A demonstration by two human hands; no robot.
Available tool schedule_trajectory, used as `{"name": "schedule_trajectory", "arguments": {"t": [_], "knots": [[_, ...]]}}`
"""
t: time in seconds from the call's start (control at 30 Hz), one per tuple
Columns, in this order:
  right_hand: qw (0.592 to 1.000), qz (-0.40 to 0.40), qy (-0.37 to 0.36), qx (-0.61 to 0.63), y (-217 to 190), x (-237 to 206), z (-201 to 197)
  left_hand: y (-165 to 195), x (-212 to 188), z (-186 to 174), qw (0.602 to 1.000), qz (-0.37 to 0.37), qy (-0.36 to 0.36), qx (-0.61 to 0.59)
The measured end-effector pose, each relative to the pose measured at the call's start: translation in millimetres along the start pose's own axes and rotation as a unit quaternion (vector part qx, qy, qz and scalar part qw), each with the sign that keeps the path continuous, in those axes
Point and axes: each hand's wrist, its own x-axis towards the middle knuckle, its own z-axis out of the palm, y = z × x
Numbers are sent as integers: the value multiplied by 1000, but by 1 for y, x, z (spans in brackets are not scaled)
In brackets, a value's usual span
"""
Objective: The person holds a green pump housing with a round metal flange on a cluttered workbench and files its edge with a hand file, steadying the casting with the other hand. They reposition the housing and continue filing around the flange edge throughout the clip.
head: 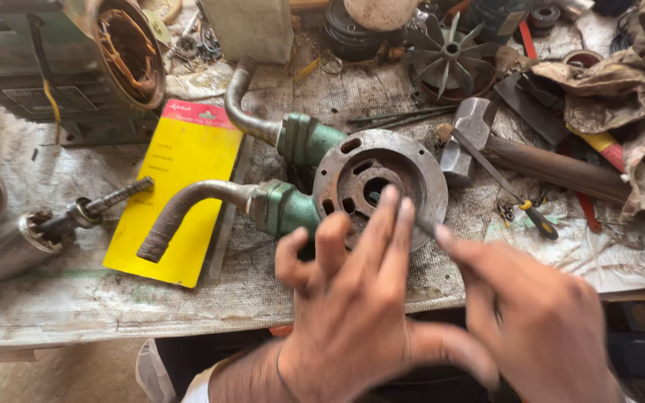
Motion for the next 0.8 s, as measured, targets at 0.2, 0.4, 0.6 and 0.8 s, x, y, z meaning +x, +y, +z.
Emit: {"name": "schedule_trajectory", "arguments": {"t": [0.2,0.4,0.6,0.8], "knots": [[999,-16,32,36,0,-1,0,0,2,-1,1000,-12,8,-15],[999,2,-30,-35,-3,-3,-3,1,13,-12,1000,10,-22,-15],[1000,11,9,20,1,-1,0,3,13,-6,998,11,11,59],[997,-25,30,62,5,1,1,3,-1,4,1000,0,26,11]]}}
